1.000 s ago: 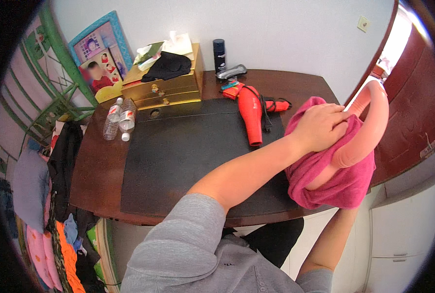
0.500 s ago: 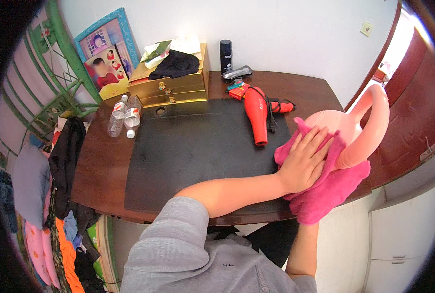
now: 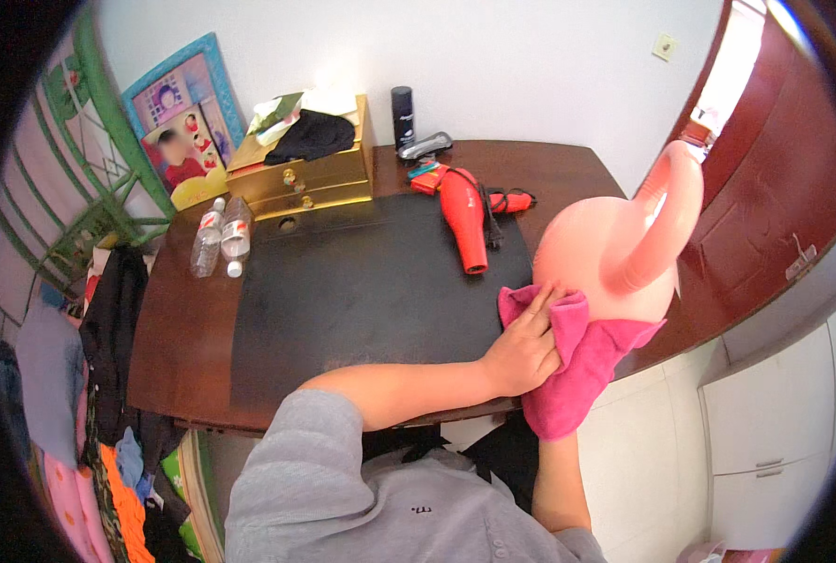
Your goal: The person cleans a wooden desk and a pink kettlebell using a pink cloth. They first wipe the desk surface, then pick up the kettlebell and wipe it thoroughly on all sides before placing it back down and wiping the desk again.
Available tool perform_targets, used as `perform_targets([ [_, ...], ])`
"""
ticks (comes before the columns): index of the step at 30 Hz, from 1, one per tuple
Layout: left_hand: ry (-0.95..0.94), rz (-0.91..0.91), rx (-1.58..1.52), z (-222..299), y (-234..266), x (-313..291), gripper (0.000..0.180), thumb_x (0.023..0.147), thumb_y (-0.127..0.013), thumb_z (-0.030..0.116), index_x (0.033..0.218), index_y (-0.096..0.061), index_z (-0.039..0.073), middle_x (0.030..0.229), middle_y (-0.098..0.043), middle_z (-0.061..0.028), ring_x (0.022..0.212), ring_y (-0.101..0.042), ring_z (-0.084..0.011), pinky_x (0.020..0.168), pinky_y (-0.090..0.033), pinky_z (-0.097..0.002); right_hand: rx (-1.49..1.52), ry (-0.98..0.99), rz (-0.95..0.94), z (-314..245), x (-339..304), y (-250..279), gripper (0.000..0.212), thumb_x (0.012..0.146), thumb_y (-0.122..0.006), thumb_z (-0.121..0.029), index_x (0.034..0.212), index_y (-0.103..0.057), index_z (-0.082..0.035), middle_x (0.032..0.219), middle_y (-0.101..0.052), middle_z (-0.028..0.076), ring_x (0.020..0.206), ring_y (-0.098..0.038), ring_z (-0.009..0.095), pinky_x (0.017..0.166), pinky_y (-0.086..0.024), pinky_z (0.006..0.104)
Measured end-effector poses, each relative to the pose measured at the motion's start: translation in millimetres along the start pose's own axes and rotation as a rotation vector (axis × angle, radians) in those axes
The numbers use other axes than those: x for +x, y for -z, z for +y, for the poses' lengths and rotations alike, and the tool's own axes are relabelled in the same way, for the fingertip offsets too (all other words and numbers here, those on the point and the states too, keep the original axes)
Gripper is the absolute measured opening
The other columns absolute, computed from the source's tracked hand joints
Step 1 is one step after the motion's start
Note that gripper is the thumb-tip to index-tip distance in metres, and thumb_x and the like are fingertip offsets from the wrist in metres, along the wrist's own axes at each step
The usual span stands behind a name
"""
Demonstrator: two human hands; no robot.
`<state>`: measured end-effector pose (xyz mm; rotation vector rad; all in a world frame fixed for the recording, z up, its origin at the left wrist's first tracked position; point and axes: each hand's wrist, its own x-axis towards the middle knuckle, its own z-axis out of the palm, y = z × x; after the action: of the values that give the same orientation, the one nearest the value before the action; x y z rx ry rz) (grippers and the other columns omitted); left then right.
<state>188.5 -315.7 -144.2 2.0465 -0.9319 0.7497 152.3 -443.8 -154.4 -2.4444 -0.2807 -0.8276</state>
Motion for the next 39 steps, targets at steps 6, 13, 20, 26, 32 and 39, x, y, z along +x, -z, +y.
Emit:
perform_targets([
  [6, 0.068, 0.118, -0.04, -28.4, 17.0, 52.9, 0.063, 0.095, -0.05, 0.012, 0.152, -0.036, -0.011, 0.16, -0.029, -0.0375, 0.151, -0.02, -0.0576, 0.127, -0.017, -0.0575, 0.128, -0.11, 0.047, 15.7, 45.1, 30.0, 0.053, 0.106, -0.053, -0.025, 0.154, -0.042, -0.004, 0.156, -0.048, 0.016, 0.141, -0.047, 0.03, 0.121, -0.033, 0.039],
  [13, 0.08, 0.113, -0.076, -95.8, -0.3, 124.2, 0.053, 0.104, -0.045, 0.015, 0.153, -0.04, -0.004, 0.159, -0.039, -0.0276, 0.149, -0.036, -0.0452, 0.124, -0.028, -0.0483, 0.491, -0.155, 0.124, 90.0, 121.5, 56.7, 0.049, 0.108, -0.049, -0.02, 0.154, -0.042, -0.004, 0.155, -0.048, 0.012, 0.142, -0.046, 0.026, 0.122, -0.032, 0.037],
  [20, 0.521, 0.202, -0.936, -101.9, -9.1, 116.0, 0.051, 0.11, -0.048, 0.029, 0.152, -0.046, 0.0, 0.153, -0.052, -0.0123, 0.14, -0.049, -0.0247, 0.119, -0.036, -0.0377, 1.177, -0.283, 0.149, 155.4, 117.5, 30.4, 0.046, 0.11, -0.045, -0.016, 0.154, -0.042, -0.004, 0.154, -0.049, 0.008, 0.142, -0.045, 0.021, 0.122, -0.032, 0.035],
  [26, 0.793, 0.22, -0.908, -85.6, -15.1, 57.3, 0.06, 0.109, -0.05, 0.039, 0.158, -0.037, 0.005, 0.155, -0.048, -0.009, 0.142, -0.047, -0.0263, 0.117, -0.039, -0.0412, 1.197, -0.298, 0.137, 152.4, 69.2, 7.2, 0.048, 0.111, -0.044, -0.014, 0.157, -0.036, -0.004, 0.161, -0.041, 0.007, 0.147, -0.039, 0.018, 0.125, -0.027, 0.0325],
  [32, 0.749, -0.075, -0.389, -64.0, -6.5, -27.7, 0.054, 0.106, -0.05, 0.037, 0.147, -0.047, 0.001, 0.148, -0.054, -0.0174, 0.137, -0.051, -0.0356, 0.113, -0.04, -0.0464, 0.728, -0.289, -0.005, 193.3, 43.5, 30.3, 0.048, 0.104, -0.059, -0.02, 0.15, -0.051, -0.007, 0.153, -0.053, 0.013, 0.142, -0.047, 0.026, 0.121, -0.034, 0.0382],
  [39, 0.266, -0.439, 0.2, -25.2, -3.9, -29.5, 0.036, 0.095, -0.053, 0.023, 0.116, -0.069, -0.002, 0.121, -0.066, -0.026, 0.116, -0.058, -0.0489, 0.103, -0.042, -0.0557, 0.119, -0.187, 0.009, 285.3, 38.4, 14.0, 0.039, 0.09, -0.071, -0.029, 0.127, -0.069, -0.015, 0.123, -0.066, 0.011, 0.115, -0.059, 0.035, 0.099, -0.046, 0.0464],
])
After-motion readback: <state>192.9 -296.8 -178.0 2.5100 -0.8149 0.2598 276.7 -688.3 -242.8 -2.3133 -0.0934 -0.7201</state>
